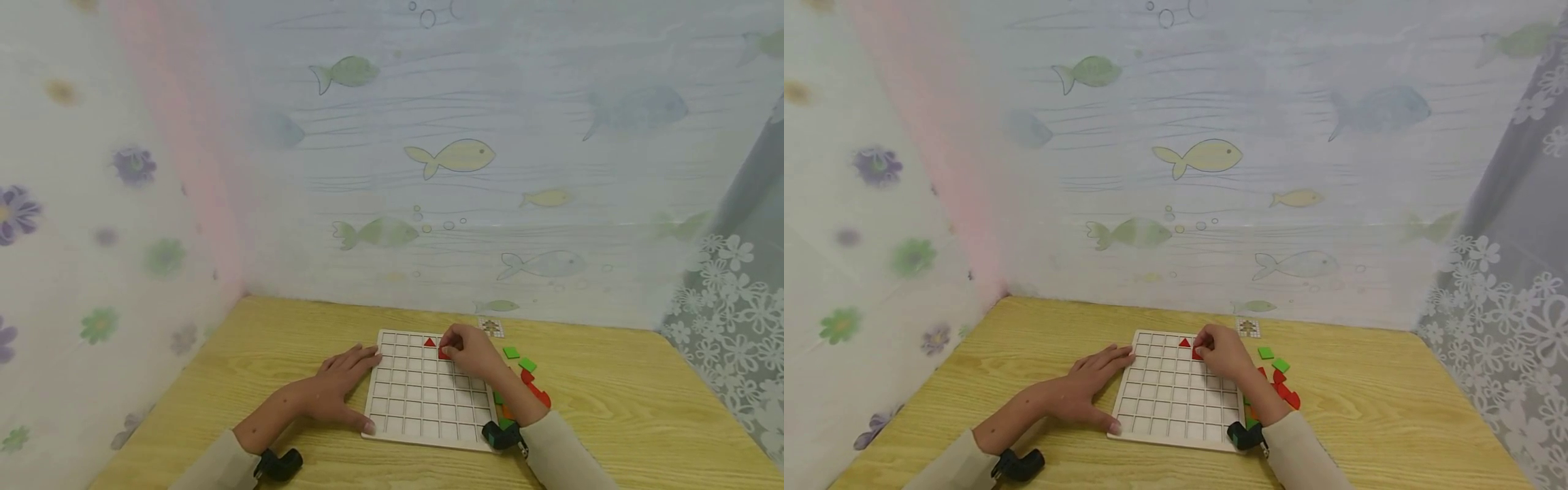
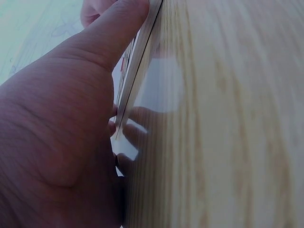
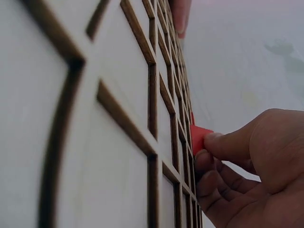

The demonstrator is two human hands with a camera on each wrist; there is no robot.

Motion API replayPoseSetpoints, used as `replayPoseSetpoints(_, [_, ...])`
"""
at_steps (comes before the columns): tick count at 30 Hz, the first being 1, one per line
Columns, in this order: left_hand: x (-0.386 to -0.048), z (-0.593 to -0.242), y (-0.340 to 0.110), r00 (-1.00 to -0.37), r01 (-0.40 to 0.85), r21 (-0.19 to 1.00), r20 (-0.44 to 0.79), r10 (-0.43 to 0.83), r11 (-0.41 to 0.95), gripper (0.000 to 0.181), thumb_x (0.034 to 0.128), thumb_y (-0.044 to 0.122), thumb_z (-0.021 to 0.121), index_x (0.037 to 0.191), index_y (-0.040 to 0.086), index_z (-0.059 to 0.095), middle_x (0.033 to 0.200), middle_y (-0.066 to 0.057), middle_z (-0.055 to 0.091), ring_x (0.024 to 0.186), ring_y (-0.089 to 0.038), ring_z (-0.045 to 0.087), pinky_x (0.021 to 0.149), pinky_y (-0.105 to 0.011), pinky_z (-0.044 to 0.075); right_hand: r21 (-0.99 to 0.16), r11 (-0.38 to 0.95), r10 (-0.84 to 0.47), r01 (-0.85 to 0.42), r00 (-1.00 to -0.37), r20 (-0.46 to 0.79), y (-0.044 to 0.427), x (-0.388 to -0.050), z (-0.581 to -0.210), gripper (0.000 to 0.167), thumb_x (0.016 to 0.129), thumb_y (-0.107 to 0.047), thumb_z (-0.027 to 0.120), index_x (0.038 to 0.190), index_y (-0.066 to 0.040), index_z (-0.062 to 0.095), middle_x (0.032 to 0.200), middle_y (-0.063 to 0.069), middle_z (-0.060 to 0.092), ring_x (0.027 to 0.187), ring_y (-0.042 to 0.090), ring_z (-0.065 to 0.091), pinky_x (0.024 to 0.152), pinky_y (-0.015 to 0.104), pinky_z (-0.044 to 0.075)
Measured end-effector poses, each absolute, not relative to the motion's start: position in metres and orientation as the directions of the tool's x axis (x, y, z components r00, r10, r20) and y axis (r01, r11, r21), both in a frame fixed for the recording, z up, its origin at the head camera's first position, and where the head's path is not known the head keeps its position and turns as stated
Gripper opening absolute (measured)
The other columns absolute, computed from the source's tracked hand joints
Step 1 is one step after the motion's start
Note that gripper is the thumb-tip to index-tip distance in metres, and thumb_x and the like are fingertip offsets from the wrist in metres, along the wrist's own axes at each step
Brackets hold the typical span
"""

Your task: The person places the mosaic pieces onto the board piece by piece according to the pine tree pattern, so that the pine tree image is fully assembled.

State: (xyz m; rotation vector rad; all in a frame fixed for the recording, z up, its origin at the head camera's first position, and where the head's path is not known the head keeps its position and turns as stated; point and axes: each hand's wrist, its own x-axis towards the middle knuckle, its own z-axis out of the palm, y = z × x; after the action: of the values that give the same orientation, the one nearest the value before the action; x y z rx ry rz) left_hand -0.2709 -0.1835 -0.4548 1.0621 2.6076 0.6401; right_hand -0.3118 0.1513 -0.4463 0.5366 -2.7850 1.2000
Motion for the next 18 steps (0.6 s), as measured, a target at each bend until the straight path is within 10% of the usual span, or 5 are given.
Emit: replayPoseSetpoints(18, [-0.2698, -0.4555, -0.1825, -0.709, 0.597, 0.473, -0.066, 0.702, 0.647, 0.115, 0.0876, 0.067, 0.078, 0.172, 0.017, 0.018, 0.179, -0.008, 0.007, 0.164, -0.040, 0.001, 0.121, -0.073, 0.012, -0.646, 0.683, -0.300, -0.342, -0.937, 0.179, 0.1510, -0.3085, -0.4453, 0.006, 0.097, -0.002, 0.075, 0.100, -0.005, 0.079, 0.089, 0.001, 0.070, 0.079, 0.012, 0.063, 0.072, 0.034, 0.054])
